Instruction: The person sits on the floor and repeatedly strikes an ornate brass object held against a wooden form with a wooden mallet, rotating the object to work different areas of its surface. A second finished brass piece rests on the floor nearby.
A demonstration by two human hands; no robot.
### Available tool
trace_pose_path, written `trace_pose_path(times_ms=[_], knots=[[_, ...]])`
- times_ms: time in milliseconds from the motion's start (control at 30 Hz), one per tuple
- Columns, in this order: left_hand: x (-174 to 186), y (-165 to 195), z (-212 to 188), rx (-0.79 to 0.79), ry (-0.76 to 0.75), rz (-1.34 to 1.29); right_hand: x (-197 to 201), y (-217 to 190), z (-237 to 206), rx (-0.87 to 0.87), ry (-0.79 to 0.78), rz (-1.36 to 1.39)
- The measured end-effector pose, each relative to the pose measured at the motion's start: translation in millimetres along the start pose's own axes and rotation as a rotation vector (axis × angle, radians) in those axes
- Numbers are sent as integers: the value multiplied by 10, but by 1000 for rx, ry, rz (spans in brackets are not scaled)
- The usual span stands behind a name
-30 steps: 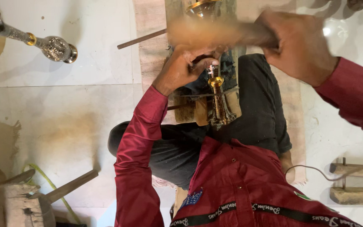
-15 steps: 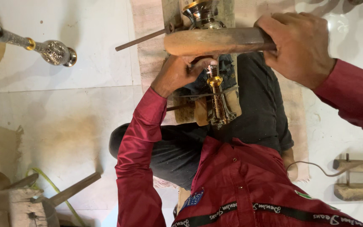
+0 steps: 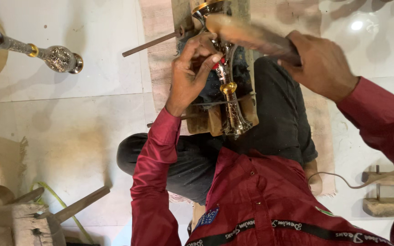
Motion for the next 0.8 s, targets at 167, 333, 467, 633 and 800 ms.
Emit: trace_pose_path(times_ms=[167,333,467,633,800], knots=[[-159,149,82,98,-105,267,-38,73,-66,39,114,176],[-357,332,144,72,-171,407,-112,128,-83,-3,130,237],[-431,477,245,38,-211,502,-113,187,-58,11,145,149],[-562,613,310,10,-297,657,-137,243,-51,36,156,269],[-637,553,403,130,-352,667,-168,303,-48,15,178,434]])
Point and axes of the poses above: each hand's wrist, its own z-axis towards the middle knuckle, its own x-axis out of the back of the hand, y = z × x, the point moved 4 cm from there along z, towards the middle knuckle, and after that the axes turned 10 degrees about -y, right-handed, at the moved point
